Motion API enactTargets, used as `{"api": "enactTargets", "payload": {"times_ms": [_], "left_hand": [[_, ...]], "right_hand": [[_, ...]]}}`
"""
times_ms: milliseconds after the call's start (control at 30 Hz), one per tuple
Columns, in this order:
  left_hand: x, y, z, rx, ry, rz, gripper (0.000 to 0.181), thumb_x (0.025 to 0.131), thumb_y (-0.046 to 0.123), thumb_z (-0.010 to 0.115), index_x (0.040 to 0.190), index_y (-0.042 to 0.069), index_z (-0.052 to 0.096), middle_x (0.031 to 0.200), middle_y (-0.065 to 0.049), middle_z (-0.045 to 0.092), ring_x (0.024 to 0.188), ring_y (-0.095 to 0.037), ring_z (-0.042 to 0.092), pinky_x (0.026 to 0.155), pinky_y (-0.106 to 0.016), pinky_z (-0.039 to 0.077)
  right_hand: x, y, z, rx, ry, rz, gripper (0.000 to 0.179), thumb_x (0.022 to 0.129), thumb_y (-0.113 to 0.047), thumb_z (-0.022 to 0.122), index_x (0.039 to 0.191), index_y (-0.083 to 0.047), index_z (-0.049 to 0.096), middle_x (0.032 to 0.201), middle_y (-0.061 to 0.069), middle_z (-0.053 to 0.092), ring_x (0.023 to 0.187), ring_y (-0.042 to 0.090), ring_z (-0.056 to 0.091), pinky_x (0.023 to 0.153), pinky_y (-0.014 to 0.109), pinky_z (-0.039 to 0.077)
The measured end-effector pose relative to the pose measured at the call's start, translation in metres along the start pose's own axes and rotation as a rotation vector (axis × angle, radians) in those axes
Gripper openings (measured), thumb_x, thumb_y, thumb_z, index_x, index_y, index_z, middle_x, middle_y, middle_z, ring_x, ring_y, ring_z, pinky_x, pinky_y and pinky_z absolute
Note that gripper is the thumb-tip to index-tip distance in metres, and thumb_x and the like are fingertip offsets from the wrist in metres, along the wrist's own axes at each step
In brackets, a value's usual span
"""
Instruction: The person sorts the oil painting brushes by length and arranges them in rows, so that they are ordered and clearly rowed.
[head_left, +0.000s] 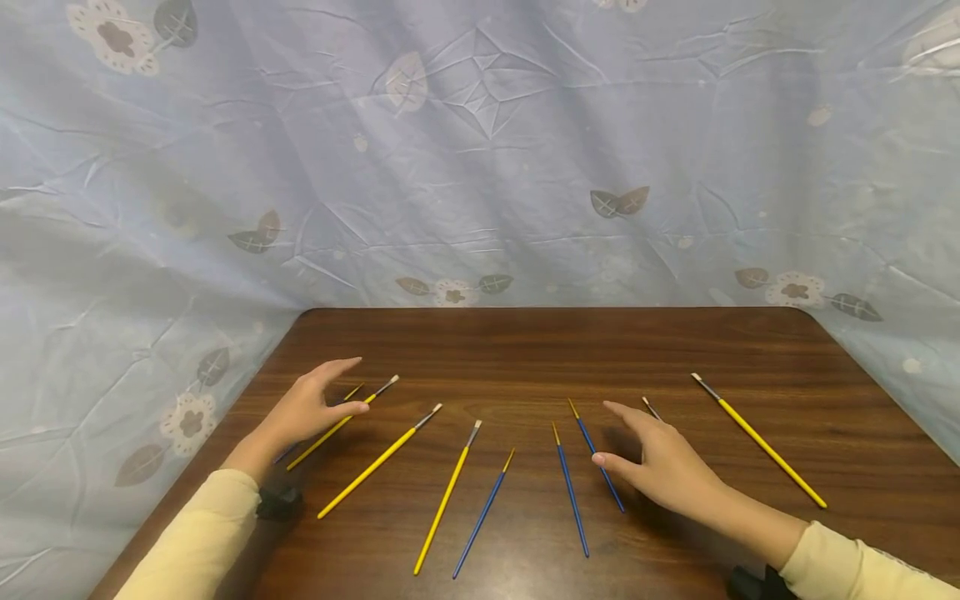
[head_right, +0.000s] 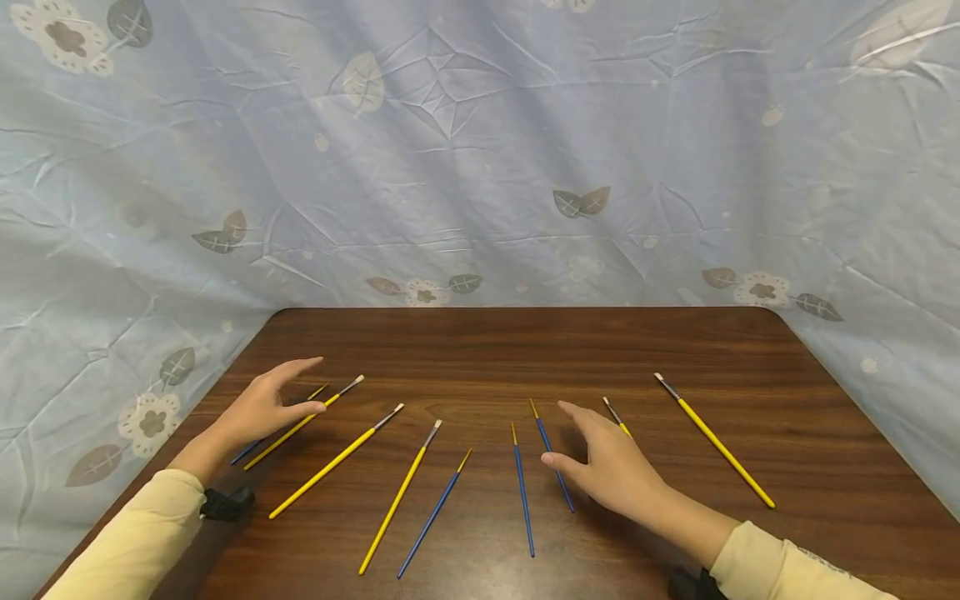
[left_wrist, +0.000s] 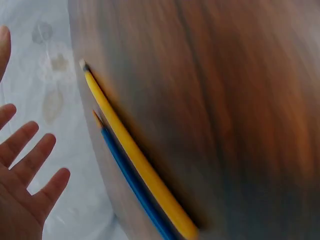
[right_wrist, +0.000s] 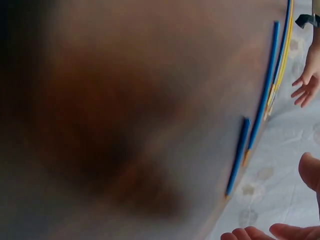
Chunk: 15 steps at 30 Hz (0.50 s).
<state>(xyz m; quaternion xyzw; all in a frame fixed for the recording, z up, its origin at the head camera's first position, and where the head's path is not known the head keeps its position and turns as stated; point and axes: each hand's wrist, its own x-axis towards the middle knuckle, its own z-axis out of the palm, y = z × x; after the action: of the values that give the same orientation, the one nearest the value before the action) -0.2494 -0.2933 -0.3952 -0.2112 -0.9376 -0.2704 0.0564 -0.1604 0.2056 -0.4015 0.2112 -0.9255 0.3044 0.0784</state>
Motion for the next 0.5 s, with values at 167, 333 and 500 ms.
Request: {"api": "enactTargets", "payload": {"times_ms": [167, 333, 500], "left_hand": [[-0.010, -0.019, -0.006, -0.047, 0.021, -0.065, 0.075, 0.082, 0.035, 0.079, 0.142, 0.003, 0.046, 0.136, -0.022, 0.050, 0.122, -0.043, 0.049, 0.096, -0.061, 0.043], [-0.019, -0.030, -0.012, -0.058, 0.032, -0.111, 0.066, 0.082, 0.030, 0.079, 0.134, -0.002, 0.054, 0.121, -0.023, 0.061, 0.106, -0.039, 0.060, 0.087, -0.055, 0.050], [-0.022, -0.039, -0.015, -0.068, 0.007, -0.134, 0.057, 0.082, 0.022, 0.080, 0.127, -0.004, 0.058, 0.116, -0.021, 0.064, 0.096, -0.031, 0.062, 0.082, -0.050, 0.052]], "right_hand": [[-0.003, -0.002, 0.004, 0.061, 0.000, 0.041, 0.069, 0.087, -0.041, 0.073, 0.135, 0.002, 0.050, 0.121, 0.019, 0.062, 0.104, 0.033, 0.062, 0.081, 0.043, 0.055], [-0.002, -0.004, 0.004, 0.102, -0.025, 0.103, 0.063, 0.084, -0.034, 0.077, 0.130, 0.002, 0.054, 0.108, 0.007, 0.063, 0.090, 0.017, 0.057, 0.068, 0.027, 0.051], [-0.001, -0.003, 0.006, 0.166, -0.067, 0.151, 0.057, 0.081, -0.031, 0.080, 0.122, 0.003, 0.058, 0.097, 0.004, 0.058, 0.082, 0.014, 0.054, 0.064, 0.024, 0.049]]}}
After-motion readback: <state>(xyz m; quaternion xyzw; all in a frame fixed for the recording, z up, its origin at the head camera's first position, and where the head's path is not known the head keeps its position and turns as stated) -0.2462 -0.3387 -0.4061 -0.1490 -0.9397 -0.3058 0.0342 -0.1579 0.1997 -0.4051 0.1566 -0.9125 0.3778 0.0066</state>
